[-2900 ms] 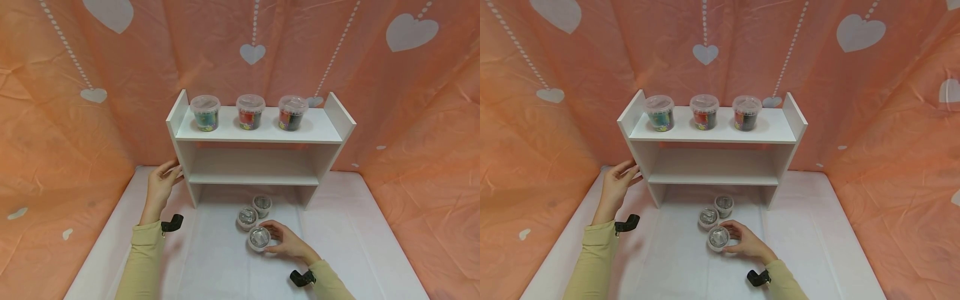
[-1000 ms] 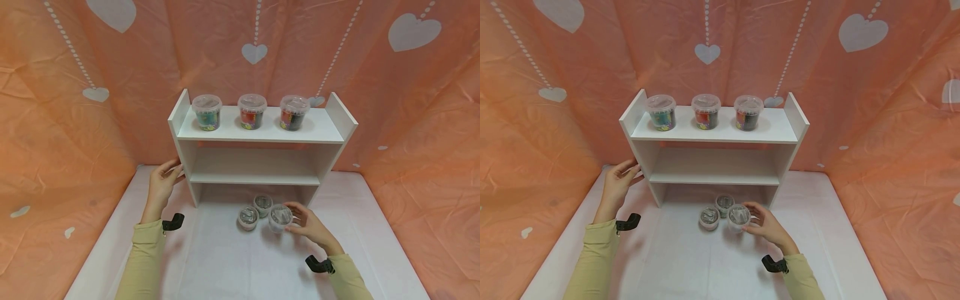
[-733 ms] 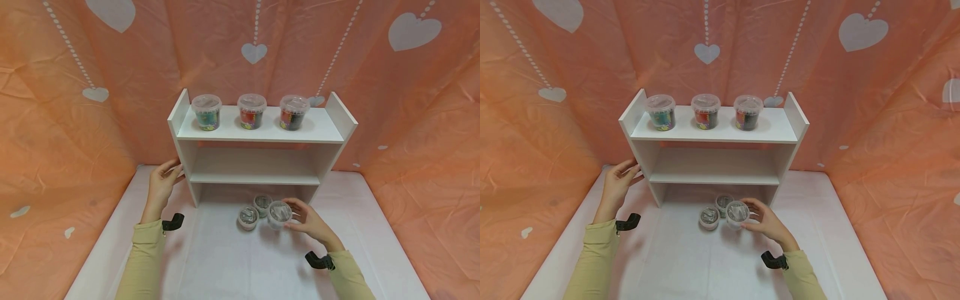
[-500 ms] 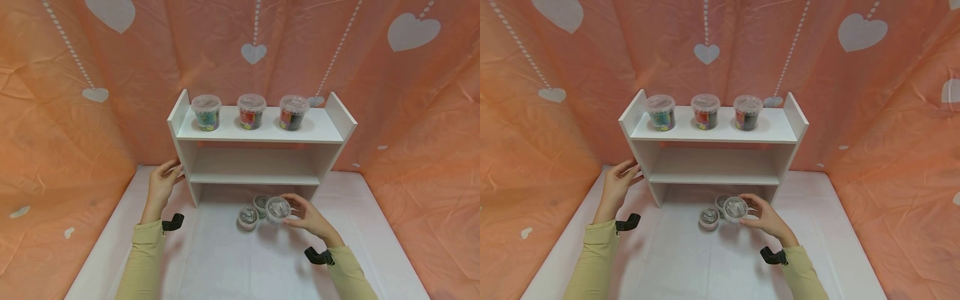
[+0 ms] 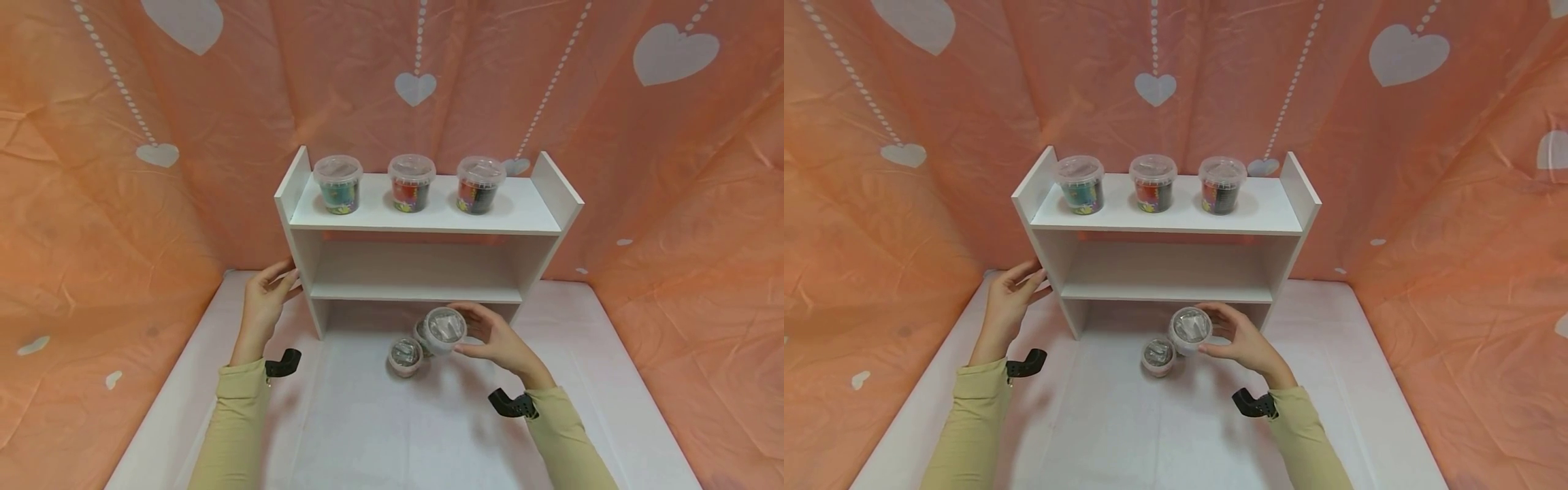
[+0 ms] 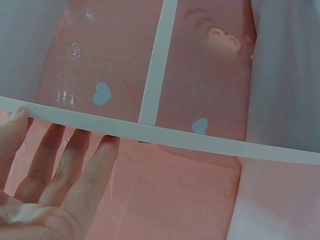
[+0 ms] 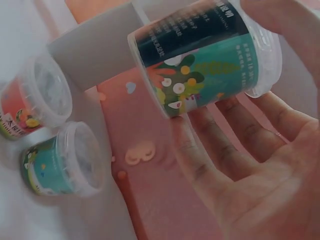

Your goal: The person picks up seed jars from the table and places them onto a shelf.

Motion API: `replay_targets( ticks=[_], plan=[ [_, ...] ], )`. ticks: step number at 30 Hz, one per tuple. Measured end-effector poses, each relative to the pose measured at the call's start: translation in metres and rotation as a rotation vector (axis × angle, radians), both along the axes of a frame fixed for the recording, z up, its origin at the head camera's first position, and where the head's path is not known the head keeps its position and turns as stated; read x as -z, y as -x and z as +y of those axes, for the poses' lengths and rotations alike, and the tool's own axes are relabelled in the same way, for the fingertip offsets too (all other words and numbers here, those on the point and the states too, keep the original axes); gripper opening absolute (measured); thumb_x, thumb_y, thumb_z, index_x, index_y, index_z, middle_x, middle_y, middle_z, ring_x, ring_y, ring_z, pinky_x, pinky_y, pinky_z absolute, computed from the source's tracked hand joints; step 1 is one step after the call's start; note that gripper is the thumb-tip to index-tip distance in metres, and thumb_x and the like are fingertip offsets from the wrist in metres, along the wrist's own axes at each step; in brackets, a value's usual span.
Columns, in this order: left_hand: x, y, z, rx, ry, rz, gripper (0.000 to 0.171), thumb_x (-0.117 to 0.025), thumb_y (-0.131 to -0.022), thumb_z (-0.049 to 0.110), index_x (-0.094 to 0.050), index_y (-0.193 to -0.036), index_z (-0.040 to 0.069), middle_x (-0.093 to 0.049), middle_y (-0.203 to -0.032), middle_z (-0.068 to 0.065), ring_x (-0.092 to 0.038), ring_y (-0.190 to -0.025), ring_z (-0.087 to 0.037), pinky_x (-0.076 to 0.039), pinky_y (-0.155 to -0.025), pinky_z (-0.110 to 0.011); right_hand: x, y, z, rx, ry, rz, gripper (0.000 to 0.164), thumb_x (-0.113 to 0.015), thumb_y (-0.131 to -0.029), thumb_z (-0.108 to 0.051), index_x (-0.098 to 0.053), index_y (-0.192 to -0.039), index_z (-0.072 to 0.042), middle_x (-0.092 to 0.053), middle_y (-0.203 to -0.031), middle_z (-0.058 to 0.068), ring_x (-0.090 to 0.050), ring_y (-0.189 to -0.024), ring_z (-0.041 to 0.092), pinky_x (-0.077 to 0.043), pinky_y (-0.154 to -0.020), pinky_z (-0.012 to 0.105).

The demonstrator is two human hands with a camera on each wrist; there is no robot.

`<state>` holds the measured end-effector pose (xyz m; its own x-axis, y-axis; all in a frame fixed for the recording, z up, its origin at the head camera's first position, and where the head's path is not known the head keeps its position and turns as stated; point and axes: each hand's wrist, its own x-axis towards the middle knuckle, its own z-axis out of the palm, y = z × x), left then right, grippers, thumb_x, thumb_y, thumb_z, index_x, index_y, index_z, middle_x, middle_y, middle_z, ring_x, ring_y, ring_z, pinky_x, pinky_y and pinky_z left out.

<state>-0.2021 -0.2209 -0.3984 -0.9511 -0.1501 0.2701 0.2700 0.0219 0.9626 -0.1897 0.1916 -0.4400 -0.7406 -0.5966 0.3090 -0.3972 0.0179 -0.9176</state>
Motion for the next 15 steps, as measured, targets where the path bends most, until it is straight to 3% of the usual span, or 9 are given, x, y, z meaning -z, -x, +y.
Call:
replay_targets(
  ticks=[7,15],
  plan=[
    [0.0,0.0,0.0,-0.006,0.001,-0.003,0.041,-0.063,-0.094,0.011,-0.054,-0.13,-0.007,-0.059,-0.123,-0.007,-0.062,-0.101,-0.012,-0.05,-0.088,-0.045,-0.007,0.004,-0.01,0.001,-0.015,0.031,0.065,-0.074,-0.078,0.009,-0.045,-0.136,0.001,-0.052,-0.13,0.017,-0.053,-0.117,0.024,-0.046,-0.098,0.035],
    [0.001,0.001,0.0,-0.012,0.001,-0.008,0.041,-0.063,-0.093,0.012,-0.055,-0.129,-0.007,-0.059,-0.122,-0.005,-0.062,-0.101,-0.011,-0.05,-0.088,-0.046,-0.032,0.0,-0.023,0.01,-0.033,0.038,0.062,-0.073,-0.078,0.012,-0.045,-0.133,0.009,-0.052,-0.127,0.022,-0.053,-0.115,0.02,-0.046,-0.097,0.033]
  ],
)
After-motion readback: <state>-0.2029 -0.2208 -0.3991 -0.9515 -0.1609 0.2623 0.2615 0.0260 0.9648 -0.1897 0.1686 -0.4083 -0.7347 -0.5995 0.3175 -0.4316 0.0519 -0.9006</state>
